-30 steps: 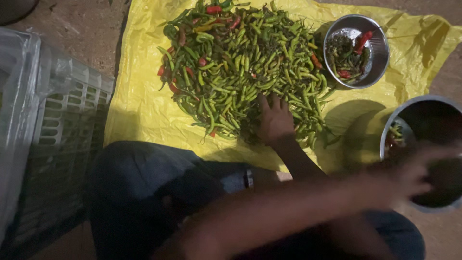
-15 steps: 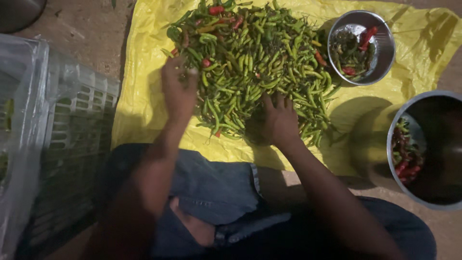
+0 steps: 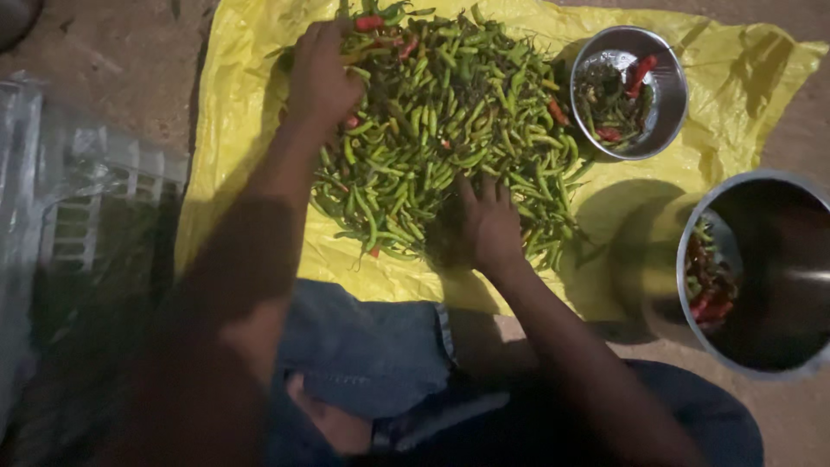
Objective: The person sits on the floor in front of a pile of green and red chili peppers spread on a yellow tarp. They pick up chilies, pluck off the stems by hand, drop the trimmed peppers into a metal pot beside them, and place discarded stems and bad peppers into a smaller bowl.
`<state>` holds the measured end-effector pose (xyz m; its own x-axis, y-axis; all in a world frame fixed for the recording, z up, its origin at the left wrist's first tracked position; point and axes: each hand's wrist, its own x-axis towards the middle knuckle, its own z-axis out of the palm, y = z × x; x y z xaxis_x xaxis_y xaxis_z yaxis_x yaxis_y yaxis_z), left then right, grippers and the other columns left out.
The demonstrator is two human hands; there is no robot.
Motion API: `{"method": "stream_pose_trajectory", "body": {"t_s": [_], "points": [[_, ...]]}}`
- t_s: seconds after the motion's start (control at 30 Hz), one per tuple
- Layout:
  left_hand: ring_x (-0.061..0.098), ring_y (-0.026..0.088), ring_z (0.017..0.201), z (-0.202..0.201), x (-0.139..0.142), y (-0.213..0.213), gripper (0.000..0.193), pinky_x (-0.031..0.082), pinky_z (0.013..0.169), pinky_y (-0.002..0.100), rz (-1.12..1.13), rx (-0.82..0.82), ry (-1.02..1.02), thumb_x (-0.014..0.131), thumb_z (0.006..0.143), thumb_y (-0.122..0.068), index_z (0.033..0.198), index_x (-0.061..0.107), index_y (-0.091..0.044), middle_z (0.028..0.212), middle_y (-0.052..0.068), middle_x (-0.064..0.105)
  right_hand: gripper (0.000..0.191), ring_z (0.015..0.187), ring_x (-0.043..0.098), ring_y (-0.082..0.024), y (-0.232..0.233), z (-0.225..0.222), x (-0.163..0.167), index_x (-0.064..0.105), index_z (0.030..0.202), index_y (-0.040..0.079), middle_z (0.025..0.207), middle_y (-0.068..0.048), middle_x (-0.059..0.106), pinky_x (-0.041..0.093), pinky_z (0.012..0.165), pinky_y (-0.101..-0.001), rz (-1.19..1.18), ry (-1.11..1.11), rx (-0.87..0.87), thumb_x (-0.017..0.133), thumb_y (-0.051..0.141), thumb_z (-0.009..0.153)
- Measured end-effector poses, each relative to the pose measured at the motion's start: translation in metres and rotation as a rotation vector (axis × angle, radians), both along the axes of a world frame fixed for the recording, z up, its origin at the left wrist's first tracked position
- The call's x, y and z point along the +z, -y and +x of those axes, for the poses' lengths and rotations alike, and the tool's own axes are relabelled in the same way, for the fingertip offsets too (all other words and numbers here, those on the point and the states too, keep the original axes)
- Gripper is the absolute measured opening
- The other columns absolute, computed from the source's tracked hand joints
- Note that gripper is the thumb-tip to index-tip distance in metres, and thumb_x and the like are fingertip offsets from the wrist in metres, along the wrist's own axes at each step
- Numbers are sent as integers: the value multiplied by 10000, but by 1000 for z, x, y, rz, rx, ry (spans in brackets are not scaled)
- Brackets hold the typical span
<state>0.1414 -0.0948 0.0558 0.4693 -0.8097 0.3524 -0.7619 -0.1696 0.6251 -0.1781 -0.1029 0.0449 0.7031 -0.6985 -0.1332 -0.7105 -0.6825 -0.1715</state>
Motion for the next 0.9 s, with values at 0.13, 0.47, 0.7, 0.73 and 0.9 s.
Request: {"method": "stream_pose_trajectory", "body": {"t_s": [0.13, 0.47, 0.7, 0.73, 0.9], "points": [[522, 385, 1330, 19, 27, 39, 876, 453, 1106, 447, 315, -386, 67, 871, 678, -126, 1470, 497, -100, 1444, 187, 534, 937, 1311, 437, -490, -1, 3, 4, 391, 1527, 142, 1456, -257, 433, 440, 1012, -584, -7, 9, -6, 786, 567, 793], [593, 398, 1272, 18, 44, 54, 919, 523, 1016, 525, 840, -227, 146, 887, 677, -274, 1513, 508, -327, 1468, 156, 538, 983, 1330, 417, -475, -2, 7, 11, 378, 1530, 143, 1477, -255, 405, 432, 1036, -567, 48, -80, -27, 864, 370, 706], [641, 369, 1162, 17, 22, 52, 808, 525, 974, 518, 720, -192, 227, 894, 710, -232, 1445, 570, -319, 1316, 141, 613, 1034, 1327, 397, -470, -3, 7, 14, 353, 1536, 135, 1464, -256, 386, 410, 1054, -573, 56, -29, -20, 880, 411, 689], [660, 361, 1154, 16, 20, 49, 778, 535, 980, 516, 730, -190, 190, 860, 749, -171, 1455, 584, -344, 1303, 124, 640, 1052, 1333, 390, -466, -3, 7, 13, 345, 1531, 127, 1473, -254, 375, 409, 1045, -574, 64, -48, -22, 883, 416, 674], [633, 372, 1111, 17, 23, 30, 585, 505, 919, 520, 521, -180, 171, 857, 761, -146, 1301, 653, -237, 1231, 136, 644, 982, 1320, 402, -479, -2, 2, 5, 369, 1527, 118, 1481, -252, 383, 410, 1037, -583, 28, 47, 8, 848, 404, 719]]}}
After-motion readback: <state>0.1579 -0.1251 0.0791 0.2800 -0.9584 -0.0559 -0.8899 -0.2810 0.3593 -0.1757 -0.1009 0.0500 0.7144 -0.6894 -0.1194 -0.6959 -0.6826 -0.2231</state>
